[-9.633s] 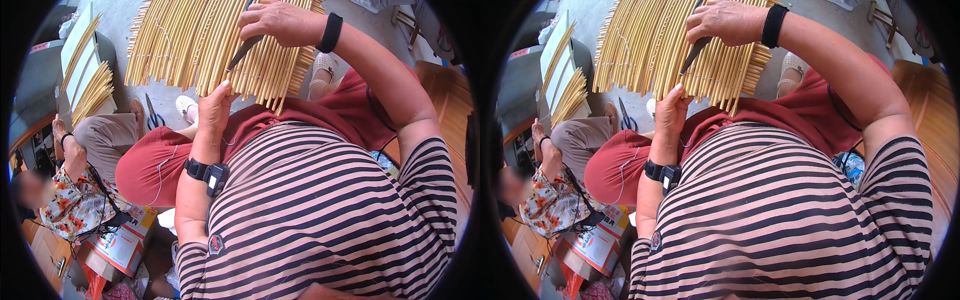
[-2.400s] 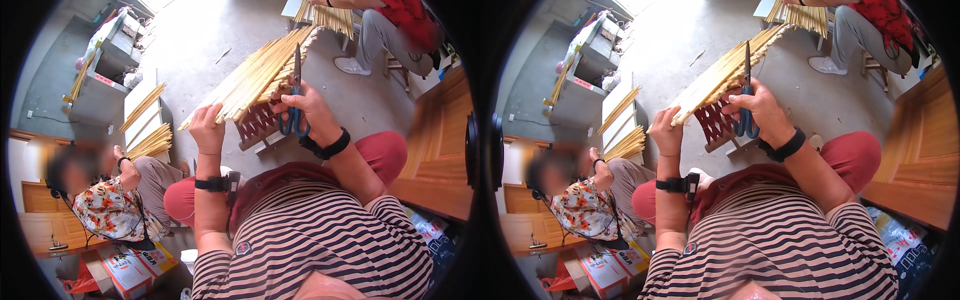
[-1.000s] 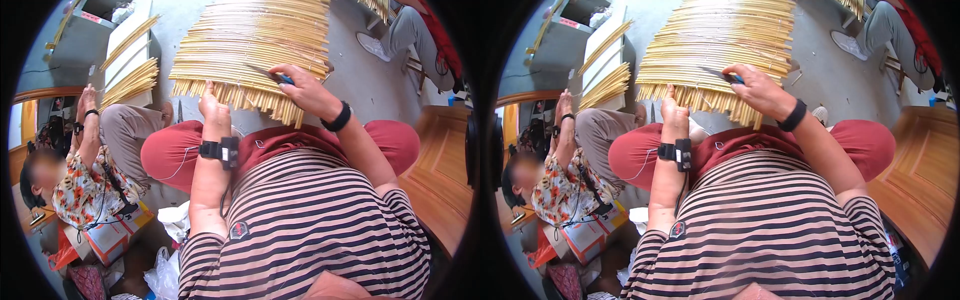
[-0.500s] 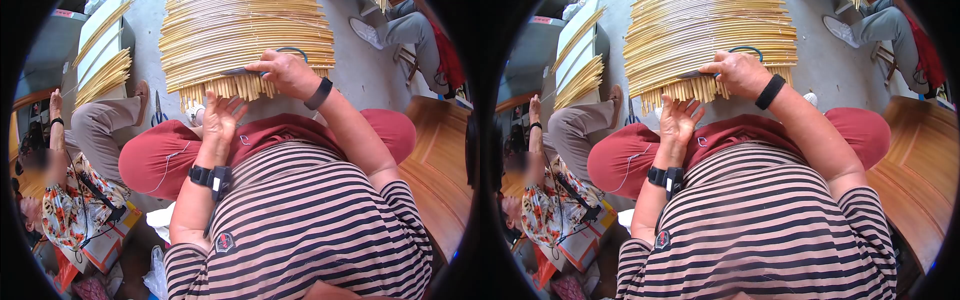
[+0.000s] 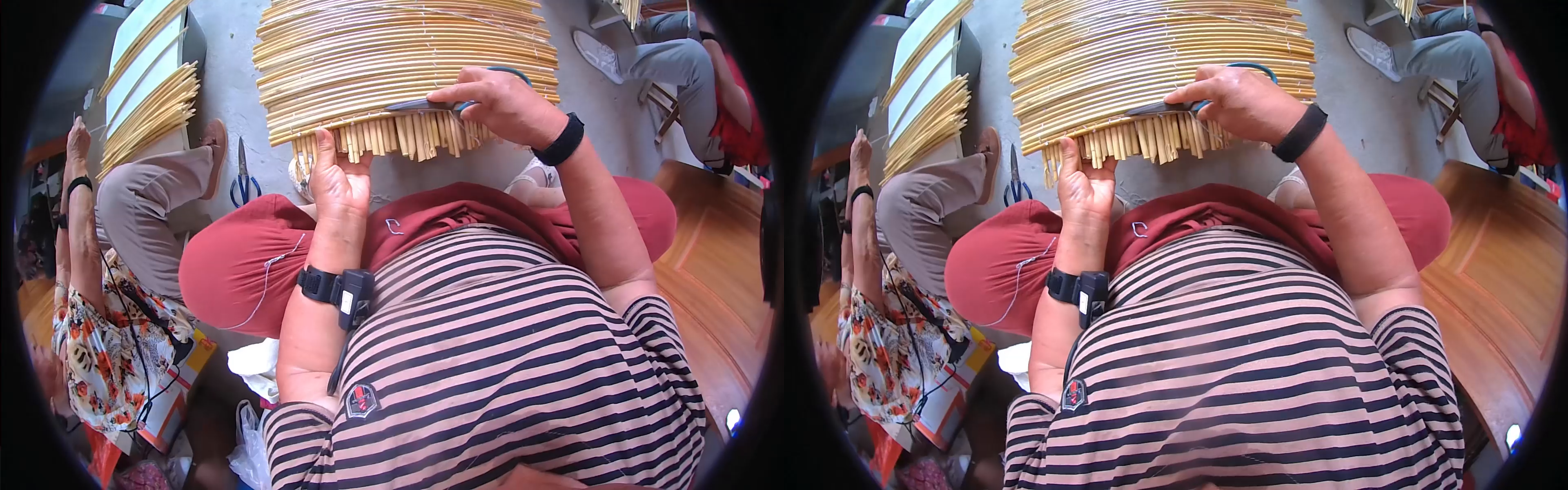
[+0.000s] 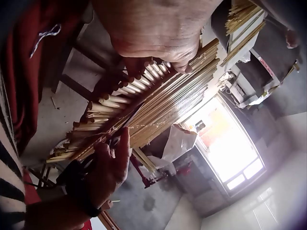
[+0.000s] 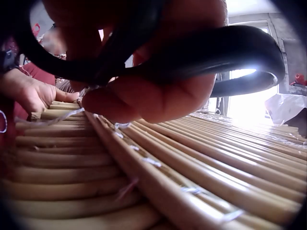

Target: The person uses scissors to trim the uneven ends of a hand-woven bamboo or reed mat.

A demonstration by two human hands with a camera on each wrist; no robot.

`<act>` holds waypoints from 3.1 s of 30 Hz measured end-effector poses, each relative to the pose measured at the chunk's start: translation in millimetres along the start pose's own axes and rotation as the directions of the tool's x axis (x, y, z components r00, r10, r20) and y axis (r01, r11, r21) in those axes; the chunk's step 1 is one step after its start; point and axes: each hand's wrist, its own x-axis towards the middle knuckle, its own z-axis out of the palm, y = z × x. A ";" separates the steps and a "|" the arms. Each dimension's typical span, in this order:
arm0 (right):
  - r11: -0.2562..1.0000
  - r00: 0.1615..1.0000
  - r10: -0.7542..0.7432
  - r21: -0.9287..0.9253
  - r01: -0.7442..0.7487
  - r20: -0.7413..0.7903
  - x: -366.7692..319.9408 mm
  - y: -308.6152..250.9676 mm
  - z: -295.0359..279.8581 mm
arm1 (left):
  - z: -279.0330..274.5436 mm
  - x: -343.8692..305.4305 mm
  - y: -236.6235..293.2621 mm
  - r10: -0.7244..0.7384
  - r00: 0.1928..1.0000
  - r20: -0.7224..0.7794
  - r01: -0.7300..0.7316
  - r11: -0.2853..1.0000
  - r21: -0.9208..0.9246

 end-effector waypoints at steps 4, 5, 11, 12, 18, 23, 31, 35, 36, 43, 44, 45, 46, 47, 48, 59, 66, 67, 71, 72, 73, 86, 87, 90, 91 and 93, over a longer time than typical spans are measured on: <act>1.000 0.999 0.015 0.025 -0.015 0.029 -2.1 -0.2 -3.6 | -1.1 1.4 1.7 -0.024 0.998 -0.053 0.024 1.000 0.013; 0.999 0.999 0.010 0.034 -0.011 0.033 -2.6 0.8 -5.3 | -2.0 2.4 2.1 -0.024 0.999 -0.042 0.025 1.000 0.018; 0.998 0.999 -0.028 0.052 0.026 0.035 -4.5 5.0 -10.9 | -1.0 1.0 -1.3 -0.013 1.000 -0.019 0.014 0.999 0.038; 0.998 0.999 -0.037 0.044 0.035 0.032 -4.2 5.8 -8.3 | -2.9 1.3 -2.1 -0.009 1.000 -0.018 0.009 0.999 0.039; 0.981 0.994 -0.098 -0.171 0.089 -0.049 -6.6 -1.9 5.1 | -11.9 1.9 -6.6 0.018 1.000 0.016 -0.018 0.999 0.040; 0.953 0.991 -0.108 -0.292 0.080 -0.083 -0.3 -7.5 11.5 | -15.0 7.6 -6.1 0.016 1.000 0.000 -0.016 0.999 0.052; 0.977 0.988 -0.109 0.173 0.127 -0.109 -2.0 -19.3 46.5 | -26.7 11.4 -23.9 -0.036 0.997 0.063 0.033 0.999 0.038; 0.906 0.963 0.003 0.408 0.112 -0.270 3.0 -32.4 45.8 | -24.9 13.6 -12.8 0.000 0.999 0.040 -0.002 0.998 0.055; 0.935 0.949 0.021 0.341 0.093 -0.316 -0.2 -28.2 34.0 | -25.2 13.8 -11.1 0.008 0.999 0.052 -0.011 0.998 0.055; 0.861 0.962 -0.216 -0.497 0.107 -0.166 -13.4 -7.6 -4.8 | -27.0 11.2 -11.4 0.014 0.995 0.098 -0.022 0.997 0.079; 0.856 0.962 -0.221 -0.505 0.115 -0.157 -11.3 -6.0 -4.1 | -26.8 10.7 -11.4 0.013 0.996 0.093 -0.021 0.997 0.078; 0.844 0.958 -0.239 -0.521 0.124 -0.160 -17.3 -6.4 -0.9 | -28.8 5.8 -14.7 0.024 0.994 0.105 -0.033 0.996 0.078; 0.840 0.959 -0.242 -0.528 0.129 -0.151 -15.0 -5.7 0.2 | -28.1 6.3 -14.3 0.022 0.995 0.099 -0.030 0.996 0.079; 0.833 0.956 -0.252 -0.536 0.134 -0.153 -12.4 -6.2 1.6 | -26.0 5.5 -13.6 0.027 0.996 0.083 -0.034 0.997 0.074; 0.827 0.953 -0.262 -0.544 0.139 -0.155 -9.1 -6.8 3.4 | -23.4 4.6 -12.4 0.032 0.997 0.068 -0.037 0.997 0.070; 0.729 0.930 -0.350 -0.657 0.195 -0.111 -8.7 -10.4 8.9 | -24.6 0.9 -14.1 0.054 0.996 0.069 -0.058 0.997 0.058; 0.746 0.942 -0.326 -0.634 0.207 -0.076 -2.1 -11.6 6.8 | -32.5 8.7 -11.7 0.013 0.996 0.088 -0.017 0.999 0.042; 0.752 0.947 -0.313 -0.628 0.200 -0.073 -3.9 -11.2 6.1 | -32.6 9.6 -13.0 0.005 0.996 0.094 -0.009 0.999 0.044; 0.775 0.940 -0.311 -0.610 0.164 -0.143 -4.4 -9.7 19.2 | -31.7 12.3 -13.3 0.026 0.996 0.086 -0.032 0.997 0.064; 0.812 0.950 -0.274 -0.565 0.145 -0.149 -7.3 -7.0 22.5 | -32.3 12.4 -12.4 0.031 0.996 0.089 -0.037 0.997 0.072; 0.847 0.959 -0.236 -0.517 0.125 -0.154 -8.8 -3.6 27.8 | -32.8 12.5 -10.8 0.036 0.995 0.092 -0.044 0.996 0.081; 0.994 0.984 0.011 -0.107 -0.030 -0.180 -22.3 -3.1 -9.5 | -70.3 -11.8 -4.1 -0.028 0.999 -0.034 0.034 0.984 0.173; 0.990 0.961 -0.067 -0.136 0.031 -0.270 -19.5 5.9 -10.7 | -73.3 -15.6 -6.0 -0.039 0.997 -0.074 0.053 0.980 0.193; 0.993 0.959 -0.040 -0.116 0.007 -0.282 -15.8 1.4 -10.4 | -91.8 -29.8 1.9 -0.064 0.994 -0.088 0.081 0.975 0.207; 0.984 0.967 -0.091 -0.174 0.050 -0.239 -11.0 3.7 -9.9 | -98.6 -34.2 5.3 -0.067 0.995 -0.078 0.082 0.975 0.205; 0.955 0.991 -0.015 -0.296 -0.025 -0.134 -9.6 -2.0 -12.2 | -108.0 -46.3 14.4 -0.045 0.999 -0.010 0.046 0.985 0.169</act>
